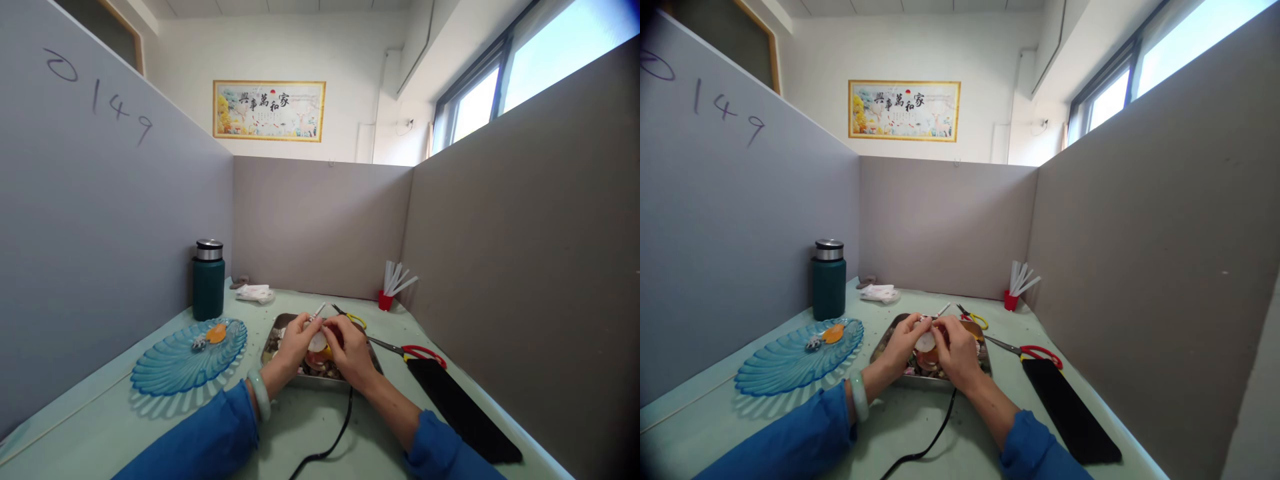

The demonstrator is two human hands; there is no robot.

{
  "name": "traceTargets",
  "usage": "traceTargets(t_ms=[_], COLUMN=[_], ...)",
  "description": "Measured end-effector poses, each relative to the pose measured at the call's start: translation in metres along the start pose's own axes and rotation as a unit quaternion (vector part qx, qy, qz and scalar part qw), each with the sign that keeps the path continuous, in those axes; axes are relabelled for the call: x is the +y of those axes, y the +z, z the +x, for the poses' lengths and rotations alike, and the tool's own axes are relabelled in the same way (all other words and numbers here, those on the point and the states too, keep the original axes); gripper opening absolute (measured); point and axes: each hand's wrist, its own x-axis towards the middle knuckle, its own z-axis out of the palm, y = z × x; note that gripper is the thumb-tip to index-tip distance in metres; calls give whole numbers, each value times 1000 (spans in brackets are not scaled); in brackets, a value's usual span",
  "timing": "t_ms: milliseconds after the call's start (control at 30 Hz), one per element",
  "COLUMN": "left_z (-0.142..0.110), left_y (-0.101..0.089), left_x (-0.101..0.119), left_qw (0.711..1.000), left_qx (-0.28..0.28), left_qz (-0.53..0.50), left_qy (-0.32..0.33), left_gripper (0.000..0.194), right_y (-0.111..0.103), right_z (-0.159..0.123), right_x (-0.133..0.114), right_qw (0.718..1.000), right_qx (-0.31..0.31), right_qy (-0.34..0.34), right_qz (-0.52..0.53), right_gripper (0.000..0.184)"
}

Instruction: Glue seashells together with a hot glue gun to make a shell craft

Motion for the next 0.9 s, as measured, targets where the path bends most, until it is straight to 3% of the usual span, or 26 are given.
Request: traceTargets(t_ms=[267, 900], left_z=[0, 0], left_y=[0, -1], left_x=[1, 1], left_qw=[1000, 999], left_qx=[8, 10], left_qz=[28, 29], left_qy=[8, 5], left_gripper=[32, 32], right_y=[2, 3], right_z=[-1, -1], right_x=[2, 2], right_qw=[1000, 1000], right_qx=[-9, 5], right_qy=[23, 2], right_qz=[-2, -24], right_gripper=[12, 13])
